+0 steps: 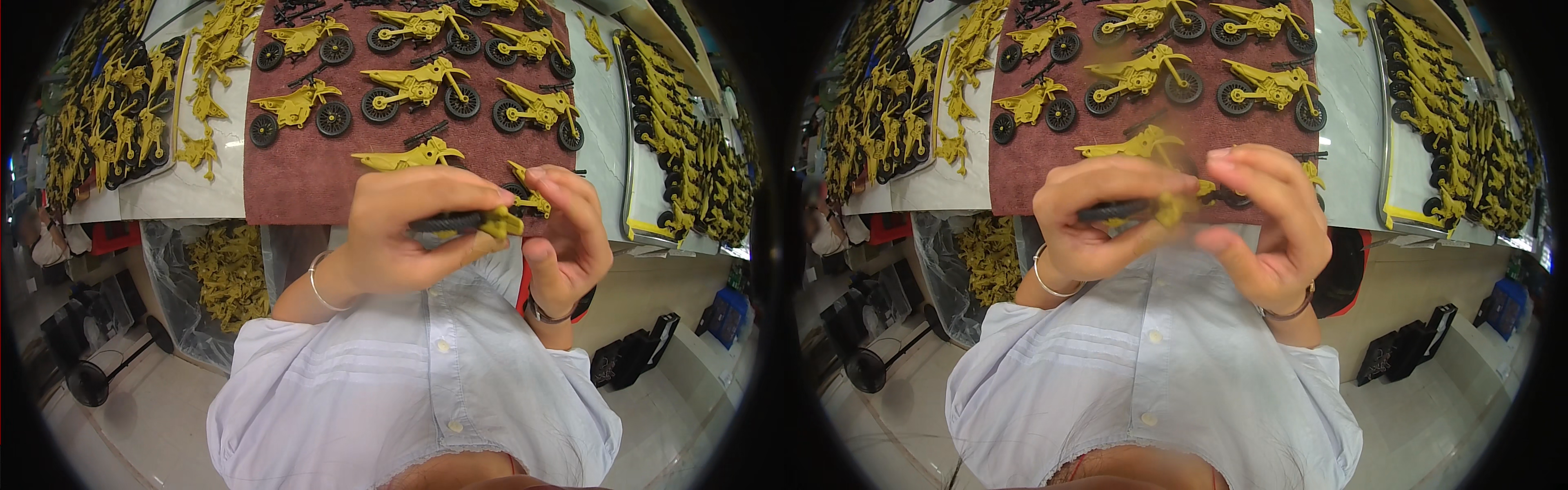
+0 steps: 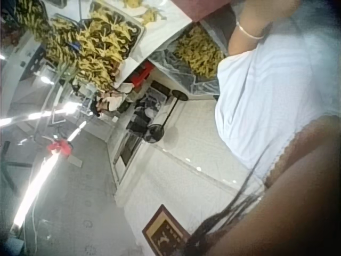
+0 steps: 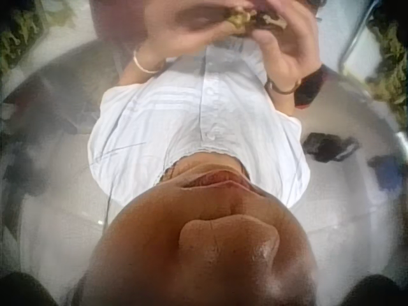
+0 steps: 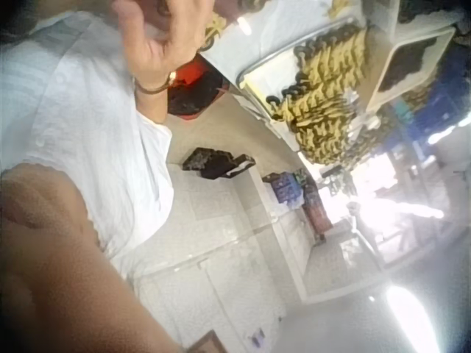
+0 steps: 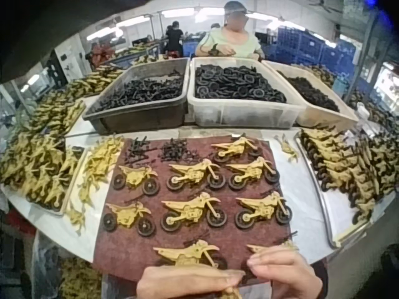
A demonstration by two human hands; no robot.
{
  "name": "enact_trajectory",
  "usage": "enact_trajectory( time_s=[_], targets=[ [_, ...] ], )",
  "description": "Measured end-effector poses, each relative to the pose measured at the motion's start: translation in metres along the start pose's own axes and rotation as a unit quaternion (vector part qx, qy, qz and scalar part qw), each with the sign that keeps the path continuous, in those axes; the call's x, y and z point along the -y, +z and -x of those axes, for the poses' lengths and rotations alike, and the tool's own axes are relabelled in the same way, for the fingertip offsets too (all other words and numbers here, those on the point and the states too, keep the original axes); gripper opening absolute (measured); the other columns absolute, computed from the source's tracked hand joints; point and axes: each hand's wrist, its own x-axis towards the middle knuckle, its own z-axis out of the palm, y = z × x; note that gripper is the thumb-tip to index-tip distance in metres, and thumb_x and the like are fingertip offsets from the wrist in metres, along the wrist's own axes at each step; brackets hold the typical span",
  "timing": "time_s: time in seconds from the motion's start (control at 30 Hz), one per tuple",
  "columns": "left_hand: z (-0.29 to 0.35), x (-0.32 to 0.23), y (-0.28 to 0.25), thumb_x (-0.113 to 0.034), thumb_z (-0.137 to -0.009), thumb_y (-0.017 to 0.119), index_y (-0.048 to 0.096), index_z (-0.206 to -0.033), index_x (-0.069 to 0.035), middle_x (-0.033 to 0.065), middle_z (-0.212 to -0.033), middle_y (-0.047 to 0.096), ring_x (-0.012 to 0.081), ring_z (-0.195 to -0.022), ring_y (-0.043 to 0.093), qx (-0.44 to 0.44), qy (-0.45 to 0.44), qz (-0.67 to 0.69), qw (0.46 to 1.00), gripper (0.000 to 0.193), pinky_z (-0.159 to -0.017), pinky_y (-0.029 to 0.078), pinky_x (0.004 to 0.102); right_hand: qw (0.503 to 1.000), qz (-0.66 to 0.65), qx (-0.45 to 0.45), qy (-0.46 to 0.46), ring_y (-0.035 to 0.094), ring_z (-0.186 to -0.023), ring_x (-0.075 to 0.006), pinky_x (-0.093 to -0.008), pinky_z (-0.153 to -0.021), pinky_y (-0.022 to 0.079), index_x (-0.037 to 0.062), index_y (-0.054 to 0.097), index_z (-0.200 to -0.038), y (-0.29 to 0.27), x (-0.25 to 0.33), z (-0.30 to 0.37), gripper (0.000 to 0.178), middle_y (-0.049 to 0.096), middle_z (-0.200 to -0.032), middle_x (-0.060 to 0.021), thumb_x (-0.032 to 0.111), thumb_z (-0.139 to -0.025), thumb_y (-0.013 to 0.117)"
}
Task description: The person assembles toy motorcycles by hand, fitting wheels and accessories onto the motorcycle frames and placing the completed motorcycles onto the mat.
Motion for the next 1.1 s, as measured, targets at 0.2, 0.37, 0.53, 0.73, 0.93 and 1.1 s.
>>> enact_trajectory(
  time_s=[0.2,0.37,0.53,0.73,0.93,1.1],
  targets=[
    [0.005,0.001,0.007,0.000,-0.062,0.073,0.064,-0.087,0.001,0.0115,-0.083,0.065,0.0222,-0.072,0.064,-0.006,0.037,-0.006,0.999,0.027,-0.063,0.051,0.0278,0.988,0.032,0.105,-0.105,0.061,-0.085,-0.0283,-0.0359,-0.076,0.047,-0.0020,0.064,-0.083,0.000,0.005,-0.005,0.021,0.065,-0.083,-0.0124,0.006,-0.066,0.072],
    [0.008,0.001,0.005,-0.002,-0.064,0.074,0.063,-0.089,0.000,0.0118,-0.085,0.064,0.0219,-0.074,0.064,0.004,-0.041,-0.005,0.999,0.027,-0.064,0.050,0.0277,0.986,0.054,0.112,-0.109,0.060,-0.087,-0.0281,-0.0369,-0.079,0.046,-0.0021,0.064,-0.087,-0.002,-0.003,-0.013,0.025,0.065,-0.087,-0.0120,0.007,-0.066,0.073],
    [0.011,0.007,-0.001,0.007,-0.073,0.066,0.056,-0.098,0.002,0.0164,-0.099,0.061,0.0222,-0.089,0.062,-0.124,-0.122,0.222,0.959,0.028,-0.079,0.053,0.0347,0.996,0.043,0.031,0.066,0.056,-0.098,-0.0236,-0.0338,-0.086,0.043,-0.0015,0.058,-0.105,0.006,0.001,-0.012,0.048,0.059,-0.106,-0.0109,0.010,-0.063,0.078],
    [0.013,0.008,-0.015,0.003,-0.071,0.068,0.052,-0.102,0.003,0.0163,-0.095,0.062,0.0235,-0.091,0.062,-0.092,-0.198,0.216,0.952,0.035,-0.081,0.051,0.0353,0.967,-0.145,0.074,0.195,0.058,-0.088,-0.0167,-0.0265,-0.080,0.045,-0.0046,0.059,-0.099,-0.011,-0.018,0.005,0.036,0.060,-0.096,-0.0100,-0.002,-0.066,0.072],
    [0.008,0.007,-0.012,0.000,-0.058,0.076,0.063,-0.095,0.005,0.0112,-0.088,0.065,0.0156,-0.080,0.062,0.014,-0.121,-0.050,0.991,0.039,-0.070,0.049,0.0257,0.987,0.062,0.134,0.067,0.058,-0.074,-0.0173,-0.0254,-0.065,0.045,-0.0032,0.061,-0.090,-0.002,-0.013,-0.002,0.024,0.061,-0.086,-0.0103,0.004,-0.069,0.070],
    [0.008,0.005,-0.011,-0.001,-0.059,0.074,0.065,-0.091,0.001,0.0100,-0.082,0.066,0.0163,-0.074,0.063,0.014,-0.103,-0.076,0.992,0.034,-0.066,0.048,0.0245,0.984,0.115,0.136,-0.014,0.057,-0.070,-0.0194,-0.0262,-0.061,0.044,-0.0012,0.062,-0.087,0.000,-0.012,-0.006,0.022,0.061,-0.081,-0.0102,0.003,-0.067,0.070]
  ],
)
